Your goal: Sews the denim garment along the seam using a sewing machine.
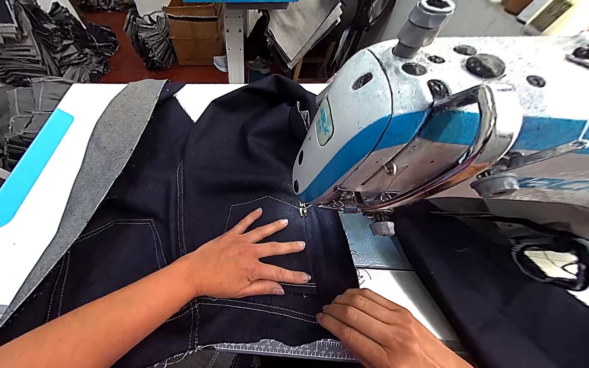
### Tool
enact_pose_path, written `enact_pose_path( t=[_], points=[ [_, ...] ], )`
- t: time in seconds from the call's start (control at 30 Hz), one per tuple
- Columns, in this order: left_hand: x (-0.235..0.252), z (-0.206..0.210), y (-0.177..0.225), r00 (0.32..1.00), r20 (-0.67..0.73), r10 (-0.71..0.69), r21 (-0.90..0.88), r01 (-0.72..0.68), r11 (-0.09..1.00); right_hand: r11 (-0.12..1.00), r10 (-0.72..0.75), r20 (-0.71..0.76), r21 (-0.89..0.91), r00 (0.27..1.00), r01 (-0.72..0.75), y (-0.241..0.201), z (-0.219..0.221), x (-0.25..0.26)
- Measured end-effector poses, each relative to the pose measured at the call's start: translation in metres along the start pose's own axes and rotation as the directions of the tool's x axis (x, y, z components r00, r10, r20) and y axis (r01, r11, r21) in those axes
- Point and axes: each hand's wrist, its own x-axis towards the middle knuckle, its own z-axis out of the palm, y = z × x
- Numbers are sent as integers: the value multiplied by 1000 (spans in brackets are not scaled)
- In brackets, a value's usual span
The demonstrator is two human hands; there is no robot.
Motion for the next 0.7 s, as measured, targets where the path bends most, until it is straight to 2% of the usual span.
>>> enact_pose_path(
  t=[0.17, 0.23, 0.33, 0.47, 0.63, 0.7],
  points=[
    [0, -1, 1, 1000, 5, 2, 13, -2, 1000, 980, 136, 36, 139, 990, -140, 9, -11, 15],
    [1, 0, 2, 1000, 2, 4, 18, -4, 1000, 988, 155, 22, 15, 988, -156, 11, -8, 25],
    [1, -1, 2, 1000, 5, -5, 24, 5, 1000, 988, 88, 13, -129, 996, -86, 10, -2, 36],
    [0, -1, 2, 1000, 8, -1, 27, 1, 1000, 980, 54, -13, -191, 998, -55, 7, 4, 38],
    [0, 0, 1, 1000, -8, 10, 26, -10, 1000, 958, 69, -125, -269, 990, -101, 1, 15, 38],
    [-1, 1, 1, 1000, -11, 11, 24, -11, 1000, 953, 84, -121, -281, 989, -116, -3, 16, 35]
  ],
)
